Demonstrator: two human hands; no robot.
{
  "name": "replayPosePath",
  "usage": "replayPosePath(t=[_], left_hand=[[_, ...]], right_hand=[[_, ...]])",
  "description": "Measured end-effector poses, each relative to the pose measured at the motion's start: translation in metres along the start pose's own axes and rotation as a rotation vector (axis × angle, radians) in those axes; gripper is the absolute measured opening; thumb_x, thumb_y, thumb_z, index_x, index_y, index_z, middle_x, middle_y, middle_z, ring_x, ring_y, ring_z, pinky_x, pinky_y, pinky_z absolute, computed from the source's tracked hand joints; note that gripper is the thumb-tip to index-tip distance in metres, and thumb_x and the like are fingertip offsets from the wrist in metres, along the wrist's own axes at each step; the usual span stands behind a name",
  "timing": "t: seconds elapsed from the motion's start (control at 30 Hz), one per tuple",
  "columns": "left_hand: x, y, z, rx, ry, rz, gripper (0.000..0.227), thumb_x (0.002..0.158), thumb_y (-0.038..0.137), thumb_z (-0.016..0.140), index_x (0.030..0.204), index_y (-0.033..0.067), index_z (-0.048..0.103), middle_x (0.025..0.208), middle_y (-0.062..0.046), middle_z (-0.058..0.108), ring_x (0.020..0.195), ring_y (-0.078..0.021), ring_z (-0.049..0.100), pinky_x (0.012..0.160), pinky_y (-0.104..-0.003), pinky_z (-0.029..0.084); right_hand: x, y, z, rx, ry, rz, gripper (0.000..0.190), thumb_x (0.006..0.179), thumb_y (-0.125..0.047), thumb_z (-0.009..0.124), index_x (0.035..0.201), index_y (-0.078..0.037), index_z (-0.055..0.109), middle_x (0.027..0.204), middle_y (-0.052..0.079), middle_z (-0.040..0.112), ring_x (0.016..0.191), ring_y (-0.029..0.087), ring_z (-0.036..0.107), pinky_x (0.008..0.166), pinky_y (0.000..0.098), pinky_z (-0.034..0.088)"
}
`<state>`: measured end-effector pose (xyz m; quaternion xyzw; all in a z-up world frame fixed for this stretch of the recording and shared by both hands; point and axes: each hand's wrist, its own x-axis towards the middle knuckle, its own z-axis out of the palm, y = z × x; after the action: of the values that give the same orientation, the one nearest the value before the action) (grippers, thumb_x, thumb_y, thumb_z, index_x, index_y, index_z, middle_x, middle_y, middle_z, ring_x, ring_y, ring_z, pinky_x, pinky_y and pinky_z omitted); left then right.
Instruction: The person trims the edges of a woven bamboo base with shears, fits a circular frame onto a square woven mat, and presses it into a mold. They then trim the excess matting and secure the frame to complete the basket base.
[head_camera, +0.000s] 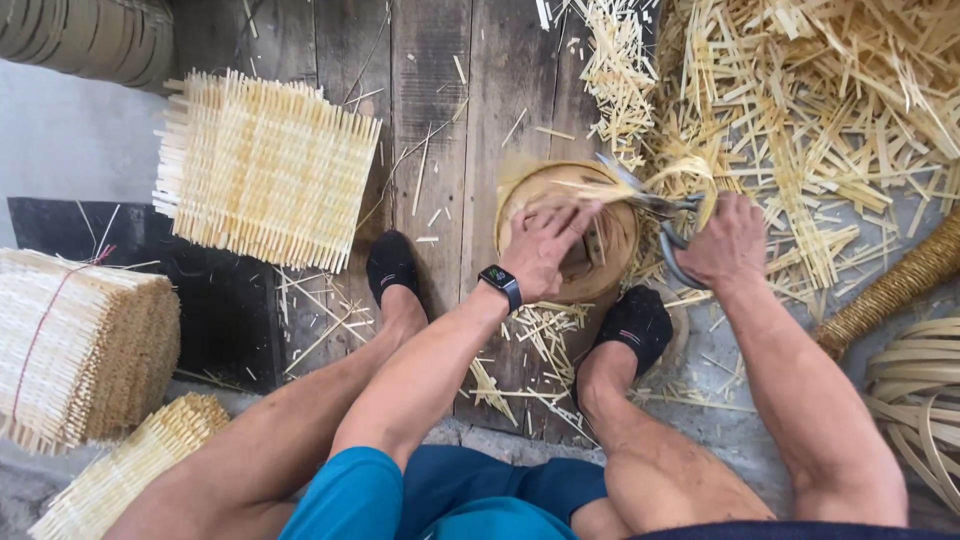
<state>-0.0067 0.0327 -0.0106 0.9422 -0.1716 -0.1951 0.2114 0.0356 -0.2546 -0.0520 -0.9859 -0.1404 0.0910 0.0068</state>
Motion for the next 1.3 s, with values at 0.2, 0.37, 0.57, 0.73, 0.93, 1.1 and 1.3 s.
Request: replayPosePath(t=[0.2, 0.37, 0.57, 0.73, 0.93, 1.1, 1.3], left_hand=[[0.007, 0.005, -0.021, 0.065, -0.056, 0.033, 0.124, 0.053, 0.024, 0.082, 0.158, 0.0254, 0.017, 0.161, -0.01, 0.038, 0.148, -0.0337, 0.033, 0.114, -0.071, 0.011], [0.011, 0.031, -0.006, -0.067, 0.017, -0.15, 0.113, 0.066, 0.047, 0.082, 0.156, 0.0197, 0.02, 0.153, -0.01, 0.046, 0.145, -0.0344, 0.032, 0.11, -0.074, 0.011], [0.006, 0.016, 0.0, 0.004, 0.068, -0.034, 0.096, 0.072, 0.035, 0.078, 0.155, 0.021, 0.032, 0.144, -0.005, 0.059, 0.14, -0.0293, 0.044, 0.112, -0.07, 0.018], [0.009, 0.005, -0.006, -0.003, -0.021, 0.064, 0.087, 0.067, 0.024, 0.077, 0.146, 0.0287, 0.042, 0.14, 0.001, 0.063, 0.14, -0.0265, 0.046, 0.114, -0.07, 0.015], [0.014, -0.001, -0.017, 0.058, -0.217, 0.211, 0.091, 0.064, 0.019, 0.075, 0.148, 0.0304, 0.041, 0.142, 0.004, 0.061, 0.142, -0.024, 0.045, 0.118, -0.07, 0.012], [-0.004, 0.019, -0.007, -0.023, 0.334, 0.081, 0.097, 0.067, 0.033, 0.081, 0.153, 0.0253, 0.037, 0.16, -0.016, 0.036, 0.15, -0.038, 0.033, 0.119, -0.073, 0.015], [0.006, 0.04, 0.014, -0.157, 0.458, -0.278, 0.11, 0.062, 0.045, 0.082, 0.155, 0.0161, 0.032, 0.157, -0.027, 0.028, 0.145, -0.0536, 0.026, 0.121, -0.065, 0.022]], right_hand=[[-0.012, 0.034, 0.051, 0.044, -0.274, 0.04, 0.055, 0.101, -0.051, 0.052, 0.113, 0.0, 0.07, 0.095, 0.019, 0.068, 0.089, 0.03, 0.069, 0.073, 0.044, 0.056], [-0.001, 0.006, -0.003, -0.018, -0.252, 0.034, 0.066, 0.095, -0.061, 0.054, 0.111, 0.001, 0.069, 0.093, 0.018, 0.066, 0.085, 0.028, 0.067, 0.07, 0.0411, 0.058], [0.0, 0.019, 0.041, 0.021, -0.166, 0.029, 0.05, 0.096, -0.046, 0.058, 0.111, 0.001, 0.067, 0.086, 0.015, 0.066, 0.08, 0.027, 0.067, 0.066, 0.0402, 0.058], [-0.007, 0.025, 0.027, 0.002, -0.213, -0.023, 0.04, 0.104, -0.044, 0.057, 0.105, -0.005, 0.069, 0.093, 0.014, 0.067, 0.086, 0.027, 0.067, 0.075, 0.0428, 0.057], [0.008, 0.009, 0.028, -0.087, -0.036, -0.051, 0.062, 0.088, -0.055, 0.06, 0.103, 0.003, 0.07, 0.085, 0.017, 0.067, 0.079, 0.026, 0.066, 0.072, 0.0412, 0.057], [-0.01, 0.031, 0.026, 0.057, -0.329, 0.053, 0.052, 0.106, -0.051, 0.052, 0.108, -0.001, 0.068, 0.1, 0.016, 0.067, 0.093, 0.026, 0.067, 0.081, 0.0416, 0.058], [0.014, -0.009, -0.016, -0.09, 0.121, -0.071, 0.065, 0.083, -0.063, 0.065, 0.094, 0.001, 0.069, 0.087, 0.015, 0.065, 0.082, 0.027, 0.067, 0.072, 0.0386, 0.057]])
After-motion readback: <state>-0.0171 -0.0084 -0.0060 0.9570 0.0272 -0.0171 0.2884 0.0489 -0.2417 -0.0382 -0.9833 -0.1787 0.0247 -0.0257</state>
